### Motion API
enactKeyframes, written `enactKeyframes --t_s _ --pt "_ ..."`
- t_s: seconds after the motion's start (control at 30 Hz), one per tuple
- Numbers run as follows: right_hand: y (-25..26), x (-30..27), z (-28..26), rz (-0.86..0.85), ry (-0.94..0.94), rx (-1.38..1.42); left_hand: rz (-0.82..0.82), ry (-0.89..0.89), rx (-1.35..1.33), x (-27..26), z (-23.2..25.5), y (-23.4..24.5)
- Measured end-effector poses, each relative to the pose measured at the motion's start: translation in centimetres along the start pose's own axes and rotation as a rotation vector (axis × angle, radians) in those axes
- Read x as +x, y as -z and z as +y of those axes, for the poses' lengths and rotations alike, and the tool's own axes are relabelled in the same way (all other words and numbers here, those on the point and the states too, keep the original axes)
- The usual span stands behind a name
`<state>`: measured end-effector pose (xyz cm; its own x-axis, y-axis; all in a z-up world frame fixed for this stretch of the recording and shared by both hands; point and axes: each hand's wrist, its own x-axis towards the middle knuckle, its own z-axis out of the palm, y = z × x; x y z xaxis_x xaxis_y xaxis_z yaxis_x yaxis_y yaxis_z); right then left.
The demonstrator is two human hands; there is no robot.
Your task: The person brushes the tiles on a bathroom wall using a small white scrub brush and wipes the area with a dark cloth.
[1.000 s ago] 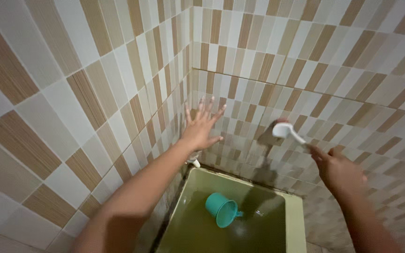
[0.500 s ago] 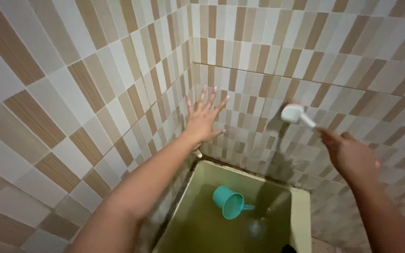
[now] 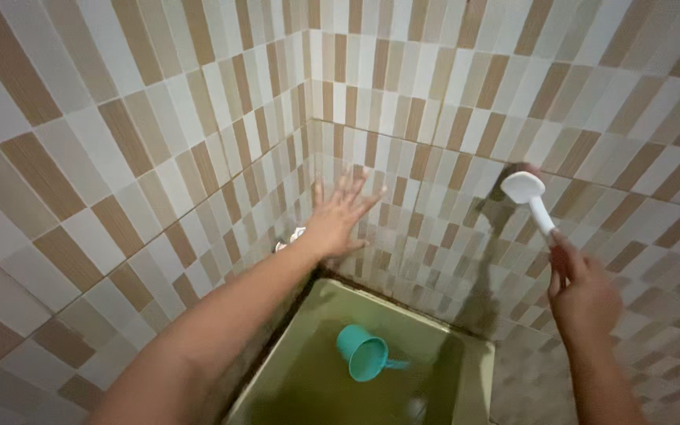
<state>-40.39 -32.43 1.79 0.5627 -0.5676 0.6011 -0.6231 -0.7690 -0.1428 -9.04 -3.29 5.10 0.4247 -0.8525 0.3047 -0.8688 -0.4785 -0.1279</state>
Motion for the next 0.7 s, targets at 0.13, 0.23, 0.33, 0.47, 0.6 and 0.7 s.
enactKeyframes --t_s 0.13,0.23,0.33,0.47,0.6,0.7 --pt "-0.1 -0.2 1.2 -0.109 0.140 -0.172 0.004 -0.032 -0.092 1.1 2.3 -0.2" --pt "0.3 -1.0 1.4 -0.116 -0.032 -0.077 -0.016 -0.044 0.026 2.3 4.3 -0.1" --pt "0.8 -1.0 1.5 -0.015 -0.035 0.098 -0.010 -0.063 0.007 2.3 6.0 -0.1" --pt "0.8 -1.2 2.3 -0.227 0.005 -0.057 -0.112 -0.039 0.035 2.5 7.8 0.4" --pt "0.3 -1.4 3.3 -0.062 -0.025 0.083 -0.070 -0.053 -0.010 2.3 8.7 -0.6" --pt "0.3 -0.5 3.3 -0.314 0.004 -0.044 -0.020 -0.064 -0.010 1.9 9.0 -1.9"
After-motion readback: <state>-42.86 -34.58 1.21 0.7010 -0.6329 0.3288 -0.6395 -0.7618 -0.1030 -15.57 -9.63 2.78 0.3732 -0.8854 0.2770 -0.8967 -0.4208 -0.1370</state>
